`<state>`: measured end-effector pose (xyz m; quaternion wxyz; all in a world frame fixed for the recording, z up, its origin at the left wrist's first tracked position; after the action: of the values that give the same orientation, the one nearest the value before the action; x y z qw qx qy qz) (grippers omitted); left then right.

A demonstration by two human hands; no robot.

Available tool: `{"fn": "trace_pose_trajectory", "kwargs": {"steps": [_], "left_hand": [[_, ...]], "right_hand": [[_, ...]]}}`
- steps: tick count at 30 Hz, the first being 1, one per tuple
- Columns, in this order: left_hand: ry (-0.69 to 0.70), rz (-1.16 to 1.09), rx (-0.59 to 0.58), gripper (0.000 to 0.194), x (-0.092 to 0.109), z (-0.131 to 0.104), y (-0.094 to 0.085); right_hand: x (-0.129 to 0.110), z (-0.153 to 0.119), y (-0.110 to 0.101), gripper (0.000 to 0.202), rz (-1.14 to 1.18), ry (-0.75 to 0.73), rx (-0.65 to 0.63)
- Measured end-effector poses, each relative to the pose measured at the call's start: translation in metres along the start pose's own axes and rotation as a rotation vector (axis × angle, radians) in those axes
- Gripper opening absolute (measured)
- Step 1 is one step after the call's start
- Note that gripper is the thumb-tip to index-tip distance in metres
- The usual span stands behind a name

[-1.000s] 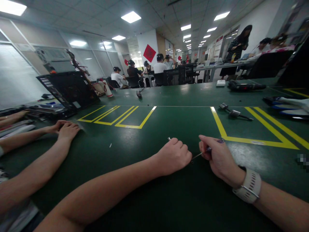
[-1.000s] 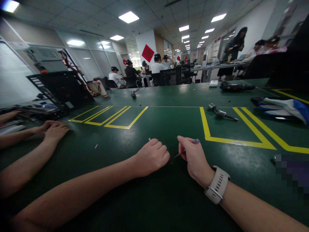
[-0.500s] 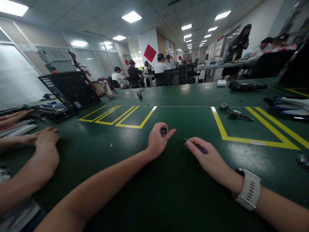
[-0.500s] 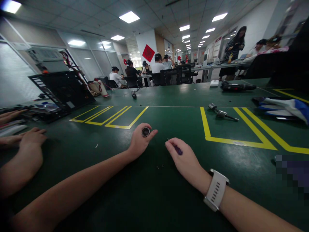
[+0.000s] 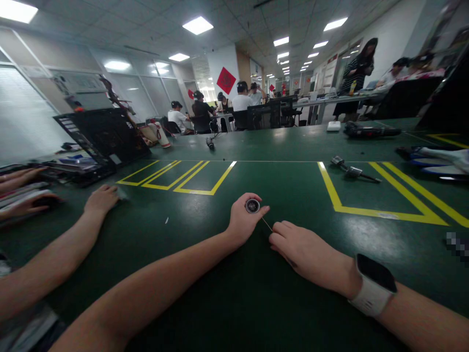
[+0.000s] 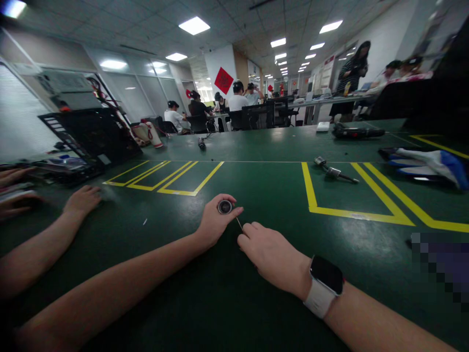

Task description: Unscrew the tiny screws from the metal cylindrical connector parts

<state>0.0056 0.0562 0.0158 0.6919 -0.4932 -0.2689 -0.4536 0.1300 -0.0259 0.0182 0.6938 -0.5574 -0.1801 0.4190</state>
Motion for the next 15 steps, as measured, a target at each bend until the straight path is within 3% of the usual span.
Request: {"fn": "trace_pose_trajectory", "kwargs": {"steps": [3, 5, 10, 12, 15], "left_hand": [[-0.029, -0.040, 0.026, 0.022, -0.001, 0.000, 0.000], [-0.061, -0.094, 0.025, 0.025, -0.002, -0.001, -0.001], [-0.326, -0.425, -0.083, 0.048, -0.001, -0.012, -0.005], [-0.425, -0.595, -0.111, 0.050, 0.005, -0.022, -0.007], [-0.506, -0.729, -0.156, 0.049, 0.017, -0.040, -0.009]], "right_hand": [[0.009, -0.003, -0.007, 0.013, 0.066, 0.020, 0.025], [0.016, -0.003, -0.018, 0.014, 0.185, 0.086, 0.117], [0.040, -0.016, -0.049, 0.011, 0.616, 0.446, 0.341], [0.043, -0.027, -0.050, 0.019, 0.840, 0.596, 0.413], [0.039, -0.042, -0.040, 0.026, 1.060, 0.709, 0.520]]}}
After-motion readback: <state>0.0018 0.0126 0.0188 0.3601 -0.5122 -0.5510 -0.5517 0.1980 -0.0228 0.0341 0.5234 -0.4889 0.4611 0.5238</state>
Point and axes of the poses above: each hand's wrist, its own z-axis towards the middle knuckle, its own y-axis out of the palm, x = y × z, the point moved 5 cm from there along z, towards the middle knuckle, and after that the axes turned 3 degrees about -y, right-handed, at the moved point
